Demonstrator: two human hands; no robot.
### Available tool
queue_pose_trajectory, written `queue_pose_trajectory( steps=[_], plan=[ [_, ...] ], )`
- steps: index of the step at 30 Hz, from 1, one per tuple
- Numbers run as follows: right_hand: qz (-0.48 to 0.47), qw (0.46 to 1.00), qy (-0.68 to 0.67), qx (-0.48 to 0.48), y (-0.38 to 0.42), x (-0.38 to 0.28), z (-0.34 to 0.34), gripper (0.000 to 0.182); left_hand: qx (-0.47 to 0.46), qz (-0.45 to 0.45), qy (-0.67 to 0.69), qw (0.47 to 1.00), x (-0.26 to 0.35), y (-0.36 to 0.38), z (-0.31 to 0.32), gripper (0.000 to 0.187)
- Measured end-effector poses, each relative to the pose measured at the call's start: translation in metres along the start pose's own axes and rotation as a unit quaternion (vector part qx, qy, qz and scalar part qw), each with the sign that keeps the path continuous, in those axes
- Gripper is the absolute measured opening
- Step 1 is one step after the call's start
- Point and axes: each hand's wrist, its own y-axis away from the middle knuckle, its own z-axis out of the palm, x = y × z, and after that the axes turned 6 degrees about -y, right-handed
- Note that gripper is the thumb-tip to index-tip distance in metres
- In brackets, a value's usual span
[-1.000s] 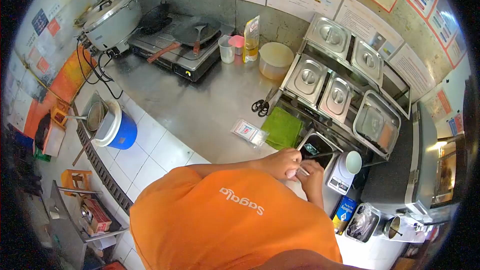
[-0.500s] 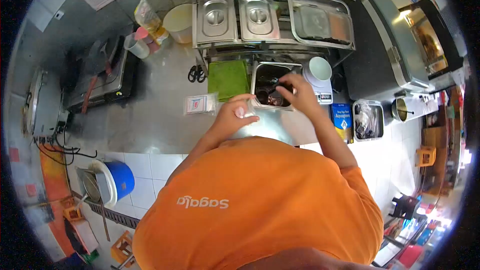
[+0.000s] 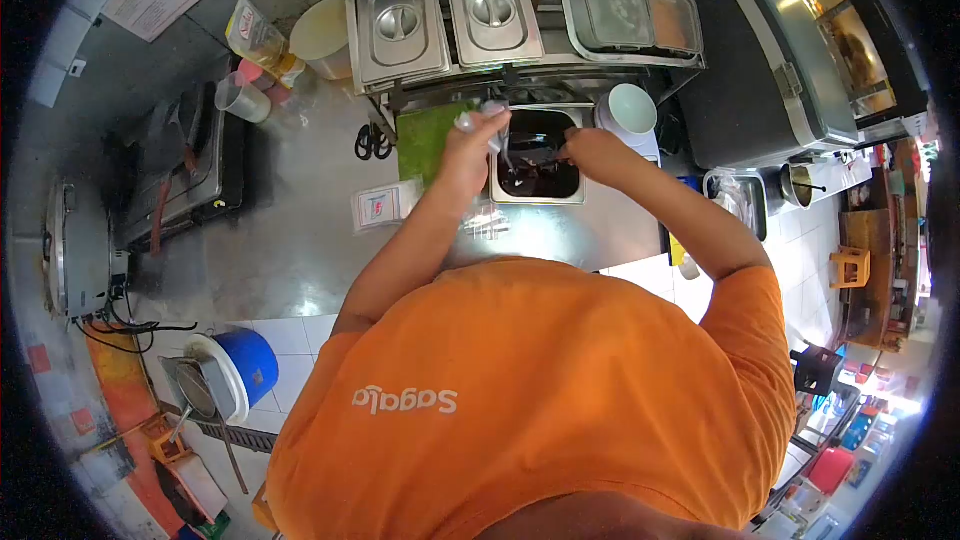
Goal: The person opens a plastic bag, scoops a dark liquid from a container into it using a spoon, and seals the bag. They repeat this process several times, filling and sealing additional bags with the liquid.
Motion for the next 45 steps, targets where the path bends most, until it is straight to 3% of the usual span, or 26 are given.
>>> queue_pose_trajectory(
  steps=[1, 3, 5, 7, 9, 12, 16, 23, 25, 27, 29, 31, 32, 34, 35, 37, 41, 45],
  plan=[
    [0.021, 0.999, -0.036, 0.027, 0.005, 0.000, 0.000, 0.016, 0.005, 0.046, -0.048, 0.998, 0.003, -0.001, 0.007, 0.025],
    [0.034, 0.999, 0.002, 0.039, 0.014, 0.003, 0.000, 0.017, 0.001, 0.046, -0.083, 0.996, -0.003, -0.013, -0.001, 0.026],
    [0.047, 0.996, 0.044, 0.057, 0.018, 0.004, -0.005, 0.018, 0.004, -0.023, -0.136, 0.990, -0.001, -0.020, -0.010, 0.026],
    [0.066, 0.994, -0.005, 0.085, 0.024, -0.005, -0.008, 0.014, 0.048, -0.055, -0.178, 0.981, -0.009, -0.022, -0.016, 0.025],
    [0.074, 0.994, 0.008, 0.080, 0.025, -0.006, -0.006, 0.014, -0.010, -0.073, -0.093, 0.993, -0.017, -0.016, -0.021, 0.026],
    [0.079, 0.993, 0.040, 0.072, 0.021, -0.007, -0.002, 0.014, -0.016, -0.061, 0.006, 0.998, -0.024, -0.015, -0.010, 0.024],
    [0.091, 0.988, 0.101, 0.071, 0.020, -0.006, -0.003, 0.012, 0.031, -0.026, -0.023, 0.999, -0.027, -0.020, 0.007, 0.031],
    [0.078, 0.994, 0.073, 0.038, 0.045, -0.002, 0.004, 0.012, -0.018, 0.037, -0.023, 0.999, -0.026, -0.016, 0.043, 0.024],
    [0.076, 0.997, 0.013, 0.026, 0.052, -0.004, 0.007, 0.013, -0.020, 0.031, -0.021, 0.999, -0.027, -0.015, 0.049, 0.023],
    [0.098, 0.995, -0.029, 0.014, 0.058, -0.005, 0.006, 0.015, -0.028, 0.046, -0.025, 0.998, -0.031, -0.018, 0.054, 0.039],
    [0.120, 0.990, -0.070, 0.003, 0.064, 0.002, 0.012, 0.017, -0.022, 0.043, -0.016, 0.999, -0.032, -0.016, 0.057, 0.039],
    [0.139, 0.966, -0.219, 0.006, 0.066, 0.016, 0.033, 0.021, -0.060, 0.049, -0.007, 0.997, -0.032, -0.016, 0.057, 0.024],
    [0.138, 0.966, -0.218, 0.006, 0.064, 0.020, 0.043, 0.021, -0.059, 0.050, -0.007, 0.997, -0.032, -0.015, 0.058, 0.024],
    [0.142, 0.919, -0.366, 0.034, 0.061, 0.021, 0.055, 0.024, -0.067, 0.049, 0.000, 0.997, -0.029, -0.013, 0.063, 0.026],
    [0.140, 0.920, -0.365, 0.035, 0.058, 0.019, 0.063, 0.024, -0.066, 0.050, 0.000, 0.997, -0.028, -0.012, 0.065, 0.026],
    [0.148, 0.870, -0.459, 0.102, 0.051, 0.009, 0.073, 0.023, -0.045, 0.038, -0.005, 0.998, -0.025, -0.010, 0.067, 0.036],
    [0.150, 0.851, -0.480, 0.149, 0.052, 0.001, 0.083, 0.024, -0.048, 0.040, -0.015, 0.998, -0.021, -0.010, 0.058, 0.036],
    [0.170, 0.839, -0.493, 0.154, 0.070, -0.013, 0.077, 0.025, -0.057, 0.011, 0.020, 0.998, -0.018, -0.016, 0.044, 0.024]
  ],
)
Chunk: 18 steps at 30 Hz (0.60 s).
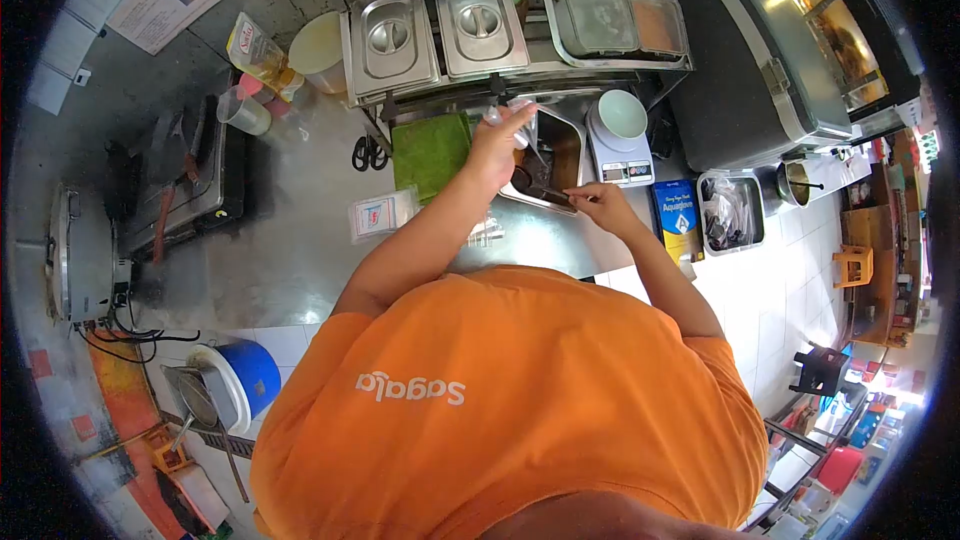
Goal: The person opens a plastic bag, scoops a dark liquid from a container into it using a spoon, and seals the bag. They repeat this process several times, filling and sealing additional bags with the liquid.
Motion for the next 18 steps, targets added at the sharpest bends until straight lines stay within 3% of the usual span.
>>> queue_pose_trajectory(
  steps=[4, 6, 9, 14, 16, 18],
  plan=[
    [-0.025, 0.997, -0.073, 0.031, 0.016, 0.014, 0.004, 0.024, -0.052, -0.071, 0.026, 0.996, 0.006, -0.013, -0.033, 0.011],
    [0.079, 0.987, -0.132, 0.043, 0.024, -0.002, 0.000, 0.023, -0.074, -0.078, 0.027, 0.994, 0.006, -0.020, -0.058, 0.018],
    [0.078, 0.984, -0.140, 0.073, 0.027, -0.005, 0.002, 0.022, 0.005, -0.182, 0.027, 0.983, 0.025, -0.009, -0.069, 0.027],
    [0.093, 0.978, -0.162, 0.093, 0.033, -0.041, -0.003, 0.022, -0.001, -0.167, 0.048, 0.985, 0.012, -0.003, -0.088, 0.025],
    [0.086, 0.976, -0.171, 0.102, 0.034, -0.050, -0.004, 0.022, -0.006, -0.046, -0.041, 0.998, 0.010, 0.005, -0.088, 0.017],
    [0.082, 0.972, -0.188, 0.111, 0.035, -0.057, -0.003, 0.025, 0.020, -0.009, -0.095, 0.995, 0.020, 0.025, -0.079, 0.016]
  ],
)
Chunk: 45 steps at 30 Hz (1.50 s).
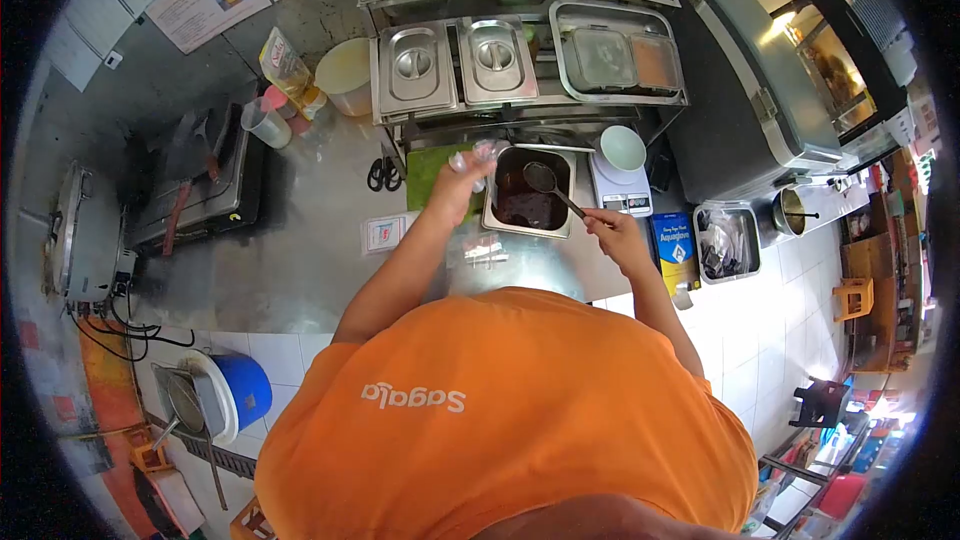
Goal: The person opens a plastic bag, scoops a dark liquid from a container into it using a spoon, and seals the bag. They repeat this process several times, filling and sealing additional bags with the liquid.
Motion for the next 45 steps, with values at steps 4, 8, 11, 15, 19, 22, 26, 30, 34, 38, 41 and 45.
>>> queue_pose_trajectory(
  steps=[4, 8, 11, 15, 19, 22, 26, 30, 34, 38, 41, 45],
  plan=[
    [-0.031, 0.999, 0.018, 0.008, -0.002, 0.014, 0.001, 0.026, -0.038, 0.106, -0.183, 0.977, 0.017, 0.031, 0.011, 0.027],
    [-0.034, 0.998, 0.050, 0.013, 0.004, 0.011, 0.002, 0.028, -0.076, 0.302, -0.301, 0.901, 0.014, 0.043, 0.016, 0.040],
    [-0.060, 0.997, 0.054, 0.023, 0.006, -0.007, 0.001, 0.029, -0.064, 0.271, -0.308, 0.910, 0.012, 0.049, 0.022, 0.038],
    [-0.106, 0.992, 0.060, 0.042, 0.016, -0.040, 0.004, 0.028, -0.020, 0.319, -0.257, 0.912, -0.015, 0.033, 0.029, 0.037],
    [-0.213, 0.965, 0.143, 0.059, 0.027, -0.060, 0.013, 0.027, -0.020, 0.295, -0.237, 0.925, -0.013, 0.039, 0.039, 0.035],
    [-0.253, 0.935, 0.241, 0.066, 0.032, -0.070, 0.019, 0.027, -0.030, 0.263, -0.229, 0.937, -0.012, 0.038, 0.041, 0.034],
    [-0.330, 0.898, 0.274, 0.098, 0.032, -0.069, 0.028, 0.025, -0.040, 0.226, -0.197, 0.953, -0.016, 0.037, 0.041, 0.034],
    [-0.314, 0.874, 0.350, 0.126, 0.036, -0.075, 0.028, 0.026, -0.031, 0.253, -0.209, 0.944, -0.009, 0.043, 0.045, 0.034],
    [-0.360, 0.847, 0.358, 0.157, 0.038, -0.078, 0.029, 0.026, -0.031, 0.227, -0.195, 0.954, -0.011, 0.043, 0.045, 0.034],
    [-0.366, 0.844, 0.355, 0.164, 0.039, -0.078, 0.029, 0.027, -0.024, 0.236, -0.205, 0.950, -0.014, 0.041, 0.045, 0.033],
    [-0.381, 0.823, 0.393, 0.156, 0.038, -0.070, 0.029, 0.029, -0.009, 0.211, -0.238, 0.948, -0.007, 0.047, 0.048, 0.031],
    [-0.372, 0.826, 0.398, 0.148, 0.037, -0.063, 0.030, 0.029, -0.011, 0.203, -0.223, 0.953, -0.011, 0.046, 0.047, 0.030]
  ],
)
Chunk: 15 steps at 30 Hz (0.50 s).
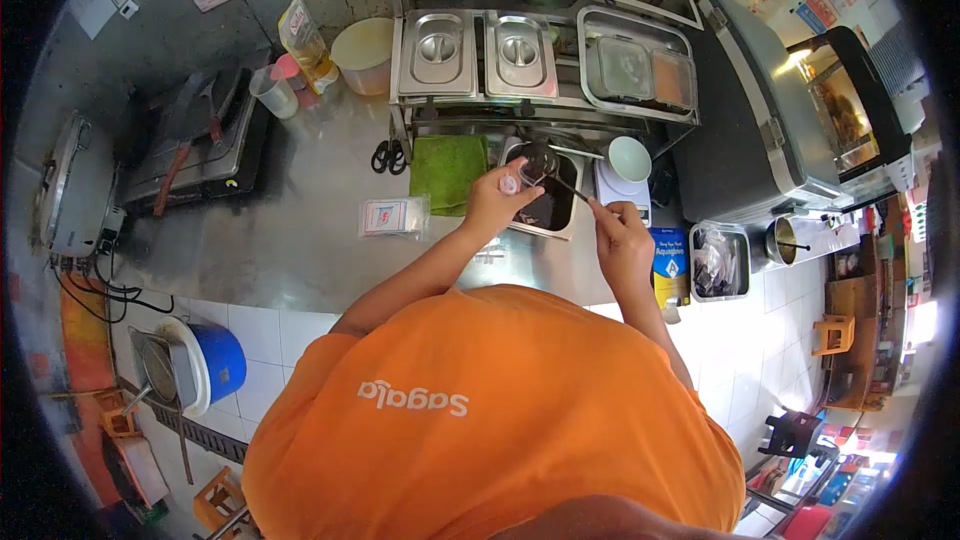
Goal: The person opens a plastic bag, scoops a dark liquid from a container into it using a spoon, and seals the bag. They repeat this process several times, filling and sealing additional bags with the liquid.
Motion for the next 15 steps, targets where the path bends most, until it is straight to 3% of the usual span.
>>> queue_pose_trajectory(
  steps=[6, 8, 9, 11, 12, 13, 14, 15],
  plan=[
    [0.041, 0.998, -0.039, 0.014, -0.002, 0.005, 0.004, 0.028, -0.017, 0.036, 0.026, 0.999, -0.004, -0.002, -0.004, 0.033],
    [0.072, 0.996, -0.043, 0.010, -0.002, 0.014, 0.009, 0.027, -0.014, 0.035, 0.053, 0.998, -0.004, -0.001, -0.005, 0.024],
    [0.096, 0.994, -0.014, -0.044, -0.001, 0.021, 0.013, 0.025, -0.019, 0.037, 0.052, 0.998, 0.001, 0.001, -0.007, 0.024],
    [0.152, 0.977, 0.020, -0.151, -0.002, 0.024, 0.016, 0.019, -0.011, -0.074, -0.030, 0.997, 0.018, 0.007, -0.009, 0.020],
    [0.146, 0.977, -0.006, -0.158, 0.003, 0.030, 0.025, 0.021, 0.011, 0.005, -0.028, 1.000, 0.018, 0.011, -0.008, 0.048],
    [0.155, 0.955, 0.076, -0.242, 0.005, 0.039, 0.038, 0.026, 0.007, 0.067, -0.005, 0.998, -0.011, 0.006, -0.007, 0.051],
    [0.085, 0.972, 0.012, -0.221, 0.013, 0.049, 0.049, 0.033, -0.034, 0.020, 0.020, 0.999, 0.001, 0.010, -0.011, 0.050],
    [0.108, 0.964, -0.038, -0.240, 0.005, 0.038, 0.045, 0.040, -0.058, 0.022, -0.025, 0.998, 0.019, 0.013, -0.013, 0.049]
  ],
)
